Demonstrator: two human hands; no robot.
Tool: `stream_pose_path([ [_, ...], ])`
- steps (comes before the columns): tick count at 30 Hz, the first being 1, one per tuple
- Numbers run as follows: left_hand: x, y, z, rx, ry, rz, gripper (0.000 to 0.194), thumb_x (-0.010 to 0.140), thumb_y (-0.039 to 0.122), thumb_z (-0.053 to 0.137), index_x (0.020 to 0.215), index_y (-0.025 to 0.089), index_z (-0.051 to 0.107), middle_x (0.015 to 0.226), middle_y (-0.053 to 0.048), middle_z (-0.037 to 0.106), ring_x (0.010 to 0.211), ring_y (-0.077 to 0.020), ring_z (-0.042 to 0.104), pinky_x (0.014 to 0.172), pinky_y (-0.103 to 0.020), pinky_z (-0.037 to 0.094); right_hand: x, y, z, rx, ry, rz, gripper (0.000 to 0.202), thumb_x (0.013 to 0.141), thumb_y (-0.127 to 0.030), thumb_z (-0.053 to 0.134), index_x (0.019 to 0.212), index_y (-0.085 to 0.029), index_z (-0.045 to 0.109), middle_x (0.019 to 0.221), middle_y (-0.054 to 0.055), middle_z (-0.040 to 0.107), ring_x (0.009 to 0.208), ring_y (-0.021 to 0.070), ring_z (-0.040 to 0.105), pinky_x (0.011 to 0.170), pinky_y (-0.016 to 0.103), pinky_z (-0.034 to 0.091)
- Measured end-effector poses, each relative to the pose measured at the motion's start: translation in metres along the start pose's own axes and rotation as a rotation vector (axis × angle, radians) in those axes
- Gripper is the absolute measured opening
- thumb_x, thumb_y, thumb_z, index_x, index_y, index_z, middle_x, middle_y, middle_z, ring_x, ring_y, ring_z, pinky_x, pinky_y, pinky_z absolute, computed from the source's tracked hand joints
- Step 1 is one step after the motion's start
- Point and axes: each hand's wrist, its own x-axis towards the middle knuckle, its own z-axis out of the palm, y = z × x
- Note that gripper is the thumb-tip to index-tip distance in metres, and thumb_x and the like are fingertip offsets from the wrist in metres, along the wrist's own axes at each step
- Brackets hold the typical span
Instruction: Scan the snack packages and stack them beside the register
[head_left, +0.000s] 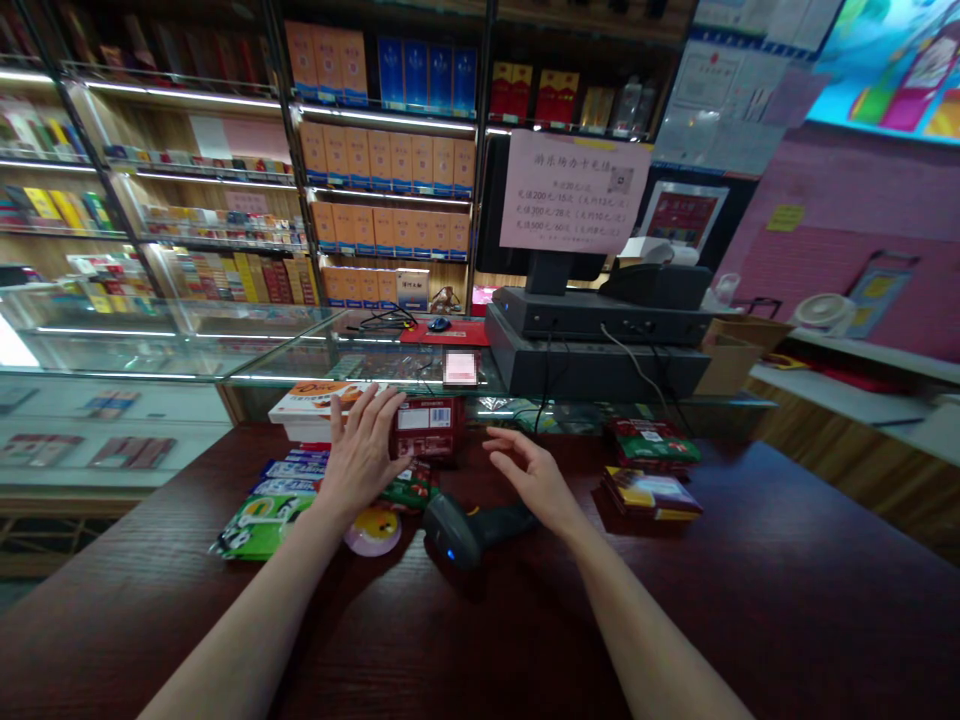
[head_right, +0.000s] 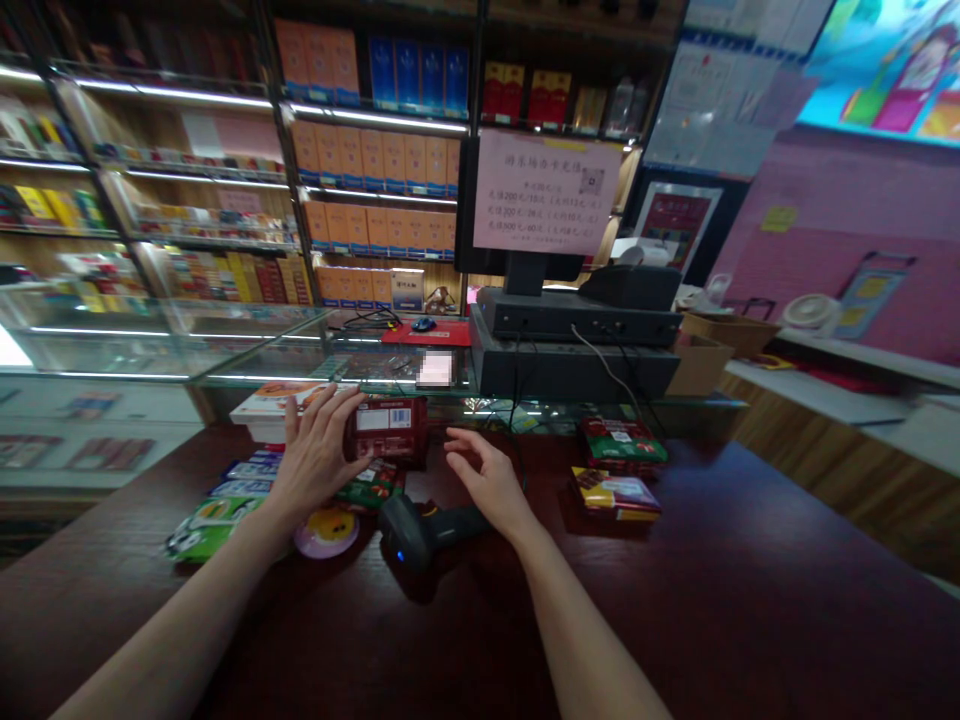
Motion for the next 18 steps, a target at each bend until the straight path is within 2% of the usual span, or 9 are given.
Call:
stream_pose_path([
  [4,0.000,-0.005,-0.001,0.022,0.006,-0.030,0.082,0.078,0.030,0.070,0.150,0.021,0.030,0.148,-0.015,0.049,0.145,-0.0345,0.034,0.123,-0.061,0.001,-0.004,-0.004,-0.017,-0.061,-0.279,0.078,0.044,0.083,-0.029,0.066,0.127,-0.024,0.063,0.113,0.006,0.074,0.102,0.0219,0.068,0.091,0.038,0.052],
  [7,-0.001,-0.006,-0.002,0.029,0.000,-0.040,0.082,0.078,0.028,0.068,0.150,0.021,0.029,0.148,-0.015,0.049,0.145,-0.0350,0.034,0.122,-0.062,0.002,-0.007,-0.006,-0.028,-0.100,-0.421,0.099,0.055,0.075,-0.028,0.075,0.129,-0.025,0.063,0.118,0.006,0.072,0.111,0.0250,0.065,0.099,0.041,0.047],
  [9,-0.001,-0.006,-0.001,0.030,-0.012,-0.044,0.081,0.078,0.026,0.067,0.150,0.021,0.029,0.148,-0.015,0.049,0.145,-0.0356,0.034,0.122,-0.063,0.003,-0.008,-0.007,-0.033,-0.132,-0.506,0.122,0.069,0.069,-0.030,0.081,0.135,-0.026,0.059,0.125,0.006,0.069,0.117,0.0267,0.062,0.103,0.043,0.042],
  [13,-0.001,-0.006,0.000,0.026,-0.025,-0.047,0.081,0.078,0.025,0.066,0.150,0.022,0.028,0.147,-0.016,0.049,0.145,-0.0359,0.035,0.121,-0.064,0.003,-0.011,-0.008,-0.032,-0.278,-0.611,0.161,0.096,0.059,-0.033,0.088,0.146,-0.031,0.046,0.134,0.007,0.063,0.123,0.0294,0.057,0.106,0.045,0.036],
  [18,-0.001,-0.006,0.000,0.040,-0.019,-0.053,0.079,0.080,0.026,0.066,0.149,0.020,0.029,0.146,-0.016,0.049,0.145,-0.0346,0.035,0.122,-0.062,0.003,-0.014,-0.008,-0.019,-0.470,-0.666,0.114,0.097,0.059,-0.031,0.086,0.147,-0.030,0.044,0.129,0.006,0.063,0.119,0.0294,0.055,0.104,0.042,0.035],
])
